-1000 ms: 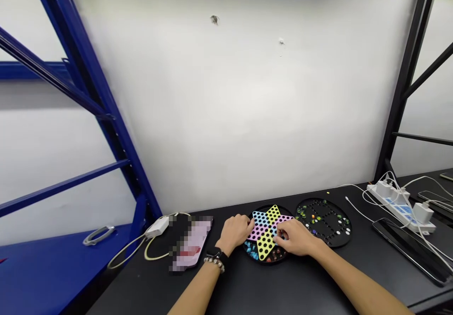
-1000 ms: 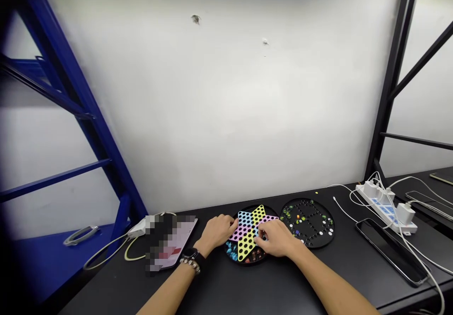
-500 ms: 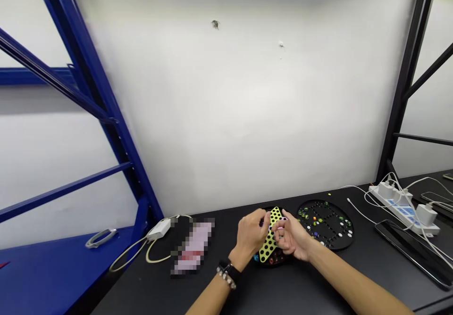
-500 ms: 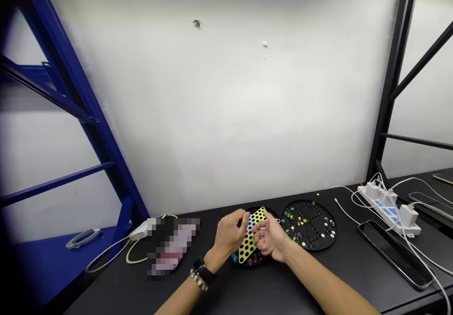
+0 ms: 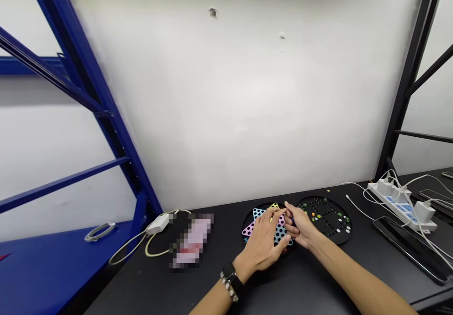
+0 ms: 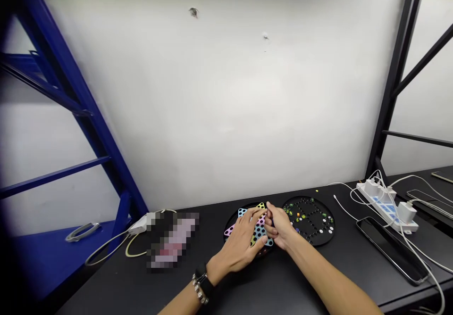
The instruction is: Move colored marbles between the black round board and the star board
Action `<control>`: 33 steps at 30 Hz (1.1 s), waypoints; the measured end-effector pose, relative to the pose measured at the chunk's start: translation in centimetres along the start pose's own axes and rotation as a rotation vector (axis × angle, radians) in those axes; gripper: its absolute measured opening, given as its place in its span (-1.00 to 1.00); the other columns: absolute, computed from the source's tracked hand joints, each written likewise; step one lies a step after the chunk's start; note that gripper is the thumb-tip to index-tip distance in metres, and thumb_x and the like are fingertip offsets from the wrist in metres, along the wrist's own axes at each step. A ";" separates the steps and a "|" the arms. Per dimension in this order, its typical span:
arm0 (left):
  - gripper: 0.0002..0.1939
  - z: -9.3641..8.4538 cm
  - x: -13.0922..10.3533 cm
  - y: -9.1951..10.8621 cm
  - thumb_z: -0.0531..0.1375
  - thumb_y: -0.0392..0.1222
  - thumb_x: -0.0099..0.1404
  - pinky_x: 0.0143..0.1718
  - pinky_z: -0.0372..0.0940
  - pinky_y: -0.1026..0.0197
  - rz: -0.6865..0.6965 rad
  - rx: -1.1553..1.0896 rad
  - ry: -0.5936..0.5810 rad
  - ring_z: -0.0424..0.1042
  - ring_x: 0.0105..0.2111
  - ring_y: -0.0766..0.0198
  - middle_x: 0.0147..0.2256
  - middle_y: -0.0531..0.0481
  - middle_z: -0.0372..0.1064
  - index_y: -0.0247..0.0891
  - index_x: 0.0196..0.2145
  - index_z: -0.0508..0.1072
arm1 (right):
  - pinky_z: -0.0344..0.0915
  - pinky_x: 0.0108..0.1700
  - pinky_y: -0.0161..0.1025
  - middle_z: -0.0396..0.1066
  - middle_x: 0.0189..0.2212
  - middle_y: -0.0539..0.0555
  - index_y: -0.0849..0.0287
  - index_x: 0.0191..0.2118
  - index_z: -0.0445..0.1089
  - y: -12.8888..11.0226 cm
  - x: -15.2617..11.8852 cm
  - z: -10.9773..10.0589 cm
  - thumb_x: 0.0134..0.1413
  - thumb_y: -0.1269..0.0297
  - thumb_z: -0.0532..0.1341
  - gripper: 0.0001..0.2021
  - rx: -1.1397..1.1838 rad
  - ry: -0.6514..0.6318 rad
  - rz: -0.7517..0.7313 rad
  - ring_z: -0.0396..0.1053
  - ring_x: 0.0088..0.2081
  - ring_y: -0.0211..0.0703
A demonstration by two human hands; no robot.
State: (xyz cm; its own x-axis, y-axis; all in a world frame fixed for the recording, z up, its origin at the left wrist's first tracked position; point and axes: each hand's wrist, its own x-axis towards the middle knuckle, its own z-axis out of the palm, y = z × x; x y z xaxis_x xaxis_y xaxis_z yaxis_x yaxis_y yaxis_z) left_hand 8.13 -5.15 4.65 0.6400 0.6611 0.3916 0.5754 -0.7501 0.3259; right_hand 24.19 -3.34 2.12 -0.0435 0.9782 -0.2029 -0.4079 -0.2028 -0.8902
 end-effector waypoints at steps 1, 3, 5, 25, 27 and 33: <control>-0.41 0.0 -0.1 -0.5 0.10 0.08 0.38 0.20 0.15 -0.08 -0.028 0.020 -0.016 0.18 0.20 -0.04 0.22 -0.18 0.17 -0.16 0.27 0.15 | -0.21 -0.65 -0.38 0.01 -0.74 -0.17 0.11 -0.60 0.05 -0.6 0.2 -1.0 0.14 -0.14 0.17 -0.49 -0.181 0.067 -0.134 -0.14 -0.72 -0.43; -0.31 -0.1 -0.2 -1.8 0.13 0.21 0.32 0.23 0.11 -0.15 -0.113 0.077 -0.091 0.15 0.23 -0.10 0.23 -0.20 0.16 -0.17 0.29 0.17 | -0.10 -0.55 -0.34 0.03 -0.72 -0.12 0.12 -0.64 0.03 -1.6 0.7 -3.1 0.17 -0.05 0.18 -0.49 -0.654 0.243 -0.376 -0.01 -0.65 -0.37; -0.15 -0.3 -0.4 -3.2 0.18 0.36 0.20 0.26 0.04 -0.23 -0.192 0.126 -0.224 0.11 0.27 -0.18 0.25 -0.25 0.16 -0.20 0.28 0.21 | -0.04 -0.45 -0.30 0.14 -0.68 -0.05 0.14 -0.65 0.07 -2.2 1.0 -5.2 0.21 0.10 0.16 -0.54 -1.125 0.377 -0.462 0.15 -0.56 -0.27; 0.14 -2.7 -0.6 -7.2 0.40 0.27 -0.12 0.35 -0.26 -0.32 -0.225 0.152 -0.451 -0.03 0.35 -0.18 0.35 -0.20 0.01 -0.11 0.34 0.12 | 0.09 0.13 0.08 0.34 0.10 0.17 0.08 0.04 0.36 -0.6 -0.7 -3.6 0.24 0.04 0.12 -0.65 -1.591 -0.136 -0.488 0.26 0.08 0.07; 0.08 -3.3 -0.7 -8.2 0.41 0.24 -0.13 0.30 -0.01 -0.21 -0.285 0.180 -0.376 0.11 0.28 -0.16 0.28 -0.19 0.14 -0.12 0.30 0.19 | 0.09 0.12 0.08 0.35 0.03 0.18 0.10 0.01 0.37 -0.7 -0.8 -3.6 0.23 0.05 0.13 -0.66 -1.613 -0.101 -0.473 0.27 0.04 0.07; -0.32 -3.8 -0.9 -9.3 0.12 0.27 0.25 0.05 0.30 0.05 -0.405 0.120 -0.315 0.38 0.09 -0.03 0.12 -0.12 0.28 -0.15 0.20 0.30 | 0.09 0.11 0.08 0.34 -0.04 0.17 0.10 -0.06 0.37 -0.8 -1.0 -3.5 0.19 0.06 0.18 -0.70 -1.598 -0.083 -0.490 0.29 0.01 0.05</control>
State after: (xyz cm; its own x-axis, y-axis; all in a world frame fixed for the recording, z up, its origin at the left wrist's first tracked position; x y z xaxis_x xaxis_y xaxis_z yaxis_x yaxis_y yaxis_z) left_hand 0.27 1.21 4.49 0.4660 0.8843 -0.0290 0.8507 -0.4388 0.2896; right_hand 27.77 -4.28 1.63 -0.2674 0.9474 0.1757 0.8775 0.3148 -0.3618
